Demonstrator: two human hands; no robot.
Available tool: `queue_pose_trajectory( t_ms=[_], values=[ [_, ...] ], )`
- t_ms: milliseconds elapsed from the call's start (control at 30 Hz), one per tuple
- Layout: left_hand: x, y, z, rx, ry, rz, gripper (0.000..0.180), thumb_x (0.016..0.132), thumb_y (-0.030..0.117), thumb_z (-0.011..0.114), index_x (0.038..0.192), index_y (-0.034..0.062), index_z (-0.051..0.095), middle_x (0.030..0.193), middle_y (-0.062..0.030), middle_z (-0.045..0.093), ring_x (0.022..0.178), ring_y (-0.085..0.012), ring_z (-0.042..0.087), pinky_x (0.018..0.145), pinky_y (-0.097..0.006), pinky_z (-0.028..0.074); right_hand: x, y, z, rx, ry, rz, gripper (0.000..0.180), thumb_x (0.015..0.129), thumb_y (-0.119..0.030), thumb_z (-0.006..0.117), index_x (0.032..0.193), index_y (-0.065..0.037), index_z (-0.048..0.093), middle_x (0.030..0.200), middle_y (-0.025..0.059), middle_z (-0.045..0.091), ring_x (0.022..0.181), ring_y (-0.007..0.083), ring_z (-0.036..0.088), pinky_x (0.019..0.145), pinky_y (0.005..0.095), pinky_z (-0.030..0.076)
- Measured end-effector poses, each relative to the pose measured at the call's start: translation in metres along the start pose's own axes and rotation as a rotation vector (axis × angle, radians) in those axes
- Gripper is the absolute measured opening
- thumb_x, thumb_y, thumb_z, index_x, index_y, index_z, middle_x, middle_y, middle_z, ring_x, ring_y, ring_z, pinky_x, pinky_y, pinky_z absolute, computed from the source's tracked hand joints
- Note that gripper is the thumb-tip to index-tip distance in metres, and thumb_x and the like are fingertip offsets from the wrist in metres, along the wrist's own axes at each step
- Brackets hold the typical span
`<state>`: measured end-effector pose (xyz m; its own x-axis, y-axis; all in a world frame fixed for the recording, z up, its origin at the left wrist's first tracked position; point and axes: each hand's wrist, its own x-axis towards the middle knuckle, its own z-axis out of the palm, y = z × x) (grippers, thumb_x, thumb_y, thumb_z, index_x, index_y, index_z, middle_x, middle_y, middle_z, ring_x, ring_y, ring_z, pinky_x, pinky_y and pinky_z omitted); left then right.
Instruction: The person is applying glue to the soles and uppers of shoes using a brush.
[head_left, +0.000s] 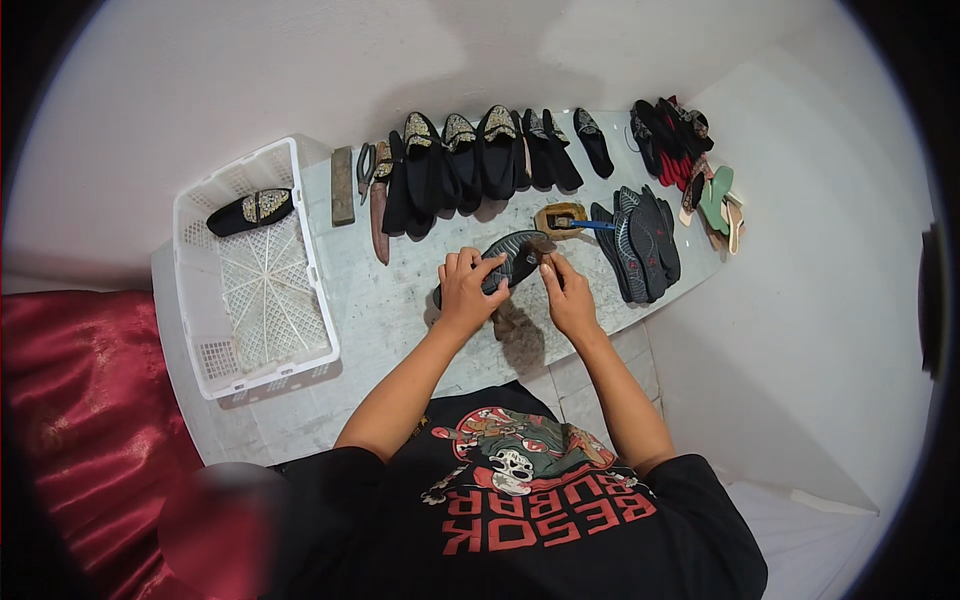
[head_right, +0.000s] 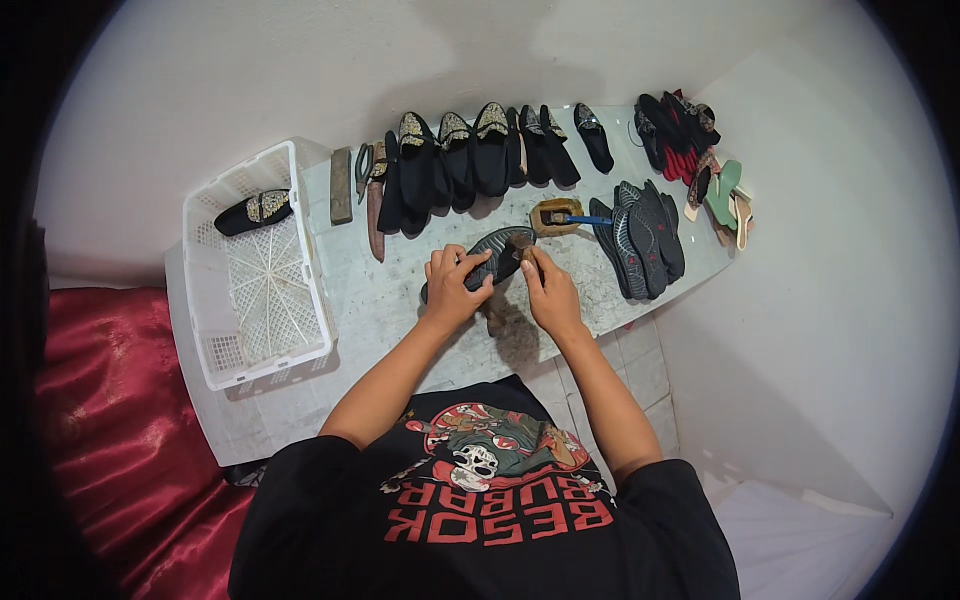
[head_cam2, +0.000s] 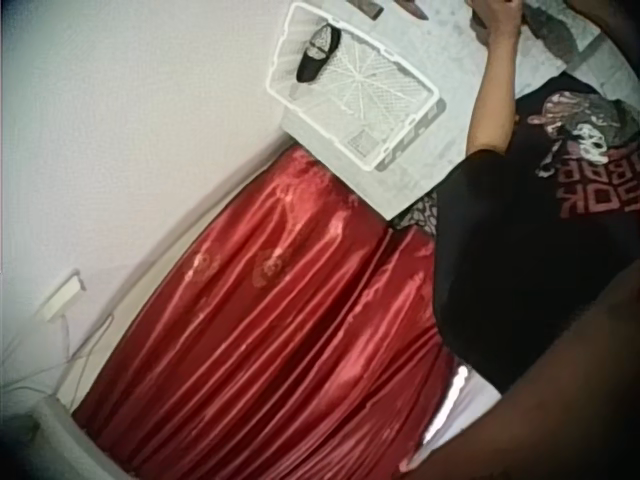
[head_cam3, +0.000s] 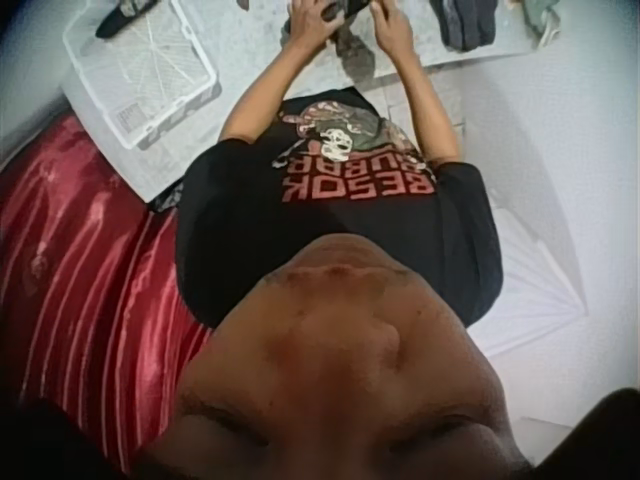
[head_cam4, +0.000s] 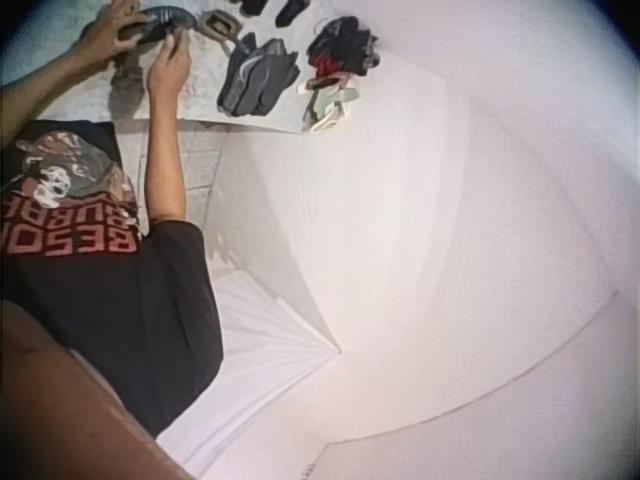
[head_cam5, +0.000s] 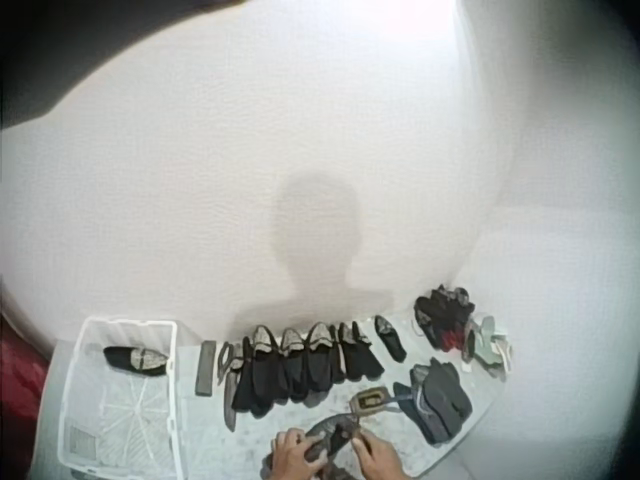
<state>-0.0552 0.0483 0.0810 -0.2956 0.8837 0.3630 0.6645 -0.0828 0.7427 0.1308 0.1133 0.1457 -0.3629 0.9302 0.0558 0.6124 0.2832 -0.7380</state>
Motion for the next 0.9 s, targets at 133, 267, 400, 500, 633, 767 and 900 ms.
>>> queue_pose_trajectory(
  t_ms=[133, 267, 400, 500, 633, 767, 900],
  values=[
    [-0.002, 0.0, 0.003, -0.007, 0.012, -0.005, 0.046, 0.071, 0.024, 0.082, 0.117, 0.0195, 0.078, 0.102, -0.0057, 0.054, 0.099, -0.0254, 0.05, 0.087, -0.038, 0.036, -0.001, 0.002, 0.0, -0.042, -0.006, 0.04, 0.041, 0.105, -0.036, 0.053, 0.127, -0.003, 0.063, 0.1, 0.0271, 0.072, 0.096, 0.0475, 0.069, 0.08, 0.0494, 0.053],
    [-0.002, -0.001, 0.001, 0.011, 0.024, -0.008, 0.046, 0.071, 0.025, 0.082, 0.117, 0.02, 0.077, 0.102, -0.0058, 0.054, 0.099, -0.0256, 0.05, 0.088, -0.039, 0.037, 0.012, -0.021, -0.009, -0.052, -0.078, 0.081, 0.036, 0.105, -0.035, 0.052, 0.121, -0.004, 0.062, 0.097, 0.0273, 0.071, 0.094, 0.0486, 0.068, 0.079, 0.0523, 0.052],
    [0.0, 0.003, 0.003, -0.004, 0.036, -0.024, 0.043, 0.071, 0.024, 0.081, 0.114, 0.0188, 0.078, 0.104, -0.0056, 0.056, 0.102, -0.0271, 0.049, 0.089, -0.04, 0.037, 0.021, -0.031, -0.005, -0.076, -0.035, -0.019, 0.033, 0.106, -0.034, 0.048, 0.115, -0.003, 0.057, 0.093, 0.0298, 0.07, 0.089, 0.0512, 0.067, 0.075, 0.0587, 0.049],
    [-0.002, 0.005, 0.005, 0.016, 0.059, -0.027, 0.042, 0.072, 0.025, 0.081, 0.113, 0.0195, 0.078, 0.104, -0.0057, 0.056, 0.102, -0.0269, 0.05, 0.089, -0.04, 0.038, 0.025, -0.017, 0.009, -0.224, -0.087, -0.015, 0.032, 0.108, -0.034, 0.044, 0.11, -0.003, 0.052, 0.089, 0.0319, 0.068, 0.086, 0.0531, 0.066, 0.073, 0.0629, 0.047],
    [-0.002, 0.004, 0.006, 0.046, 0.06, -0.026, 0.042, 0.072, 0.025, 0.081, 0.113, 0.0198, 0.079, 0.103, -0.0053, 0.057, 0.102, -0.0267, 0.051, 0.088, -0.04, 0.037, 0.031, -0.013, 0.008, -0.221, -0.147, -0.005, 0.036, 0.108, -0.037, 0.042, 0.108, -0.002, 0.052, 0.088, 0.0316, 0.068, 0.086, 0.0538, 0.065, 0.073, 0.0618, 0.048],
    [-0.006, 0.006, 0.006, 0.065, 0.041, -0.022, 0.045, 0.072, 0.025, 0.081, 0.116, 0.0213, 0.078, 0.106, -0.0054, 0.056, 0.102, -0.0266, 0.051, 0.09, -0.041, 0.036, 0.037, -0.014, -0.012, -0.043, -0.134, -0.003, 0.042, 0.107, -0.04, 0.047, 0.106, 0.0, 0.06, 0.086, 0.0286, 0.068, 0.086, 0.0507, 0.066, 0.072, 0.054, 0.049],
    [-0.009, 0.013, 0.006, 0.066, 0.056, -0.058, 0.045, 0.072, 0.025, 0.081, 0.117, 0.0232, 0.078, 0.107, -0.0054, 0.056, 0.104, -0.0272, 0.05, 0.091, -0.041, 0.036, 0.018, -0.034, -0.044, 0.081, -0.074, -0.033, 0.033, 0.107, -0.033, 0.049, 0.108, -0.001, 0.057, 0.079, 0.0252, 0.066, 0.076, 0.0478, 0.065, 0.067, 0.0511, 0.047]
  ],
)
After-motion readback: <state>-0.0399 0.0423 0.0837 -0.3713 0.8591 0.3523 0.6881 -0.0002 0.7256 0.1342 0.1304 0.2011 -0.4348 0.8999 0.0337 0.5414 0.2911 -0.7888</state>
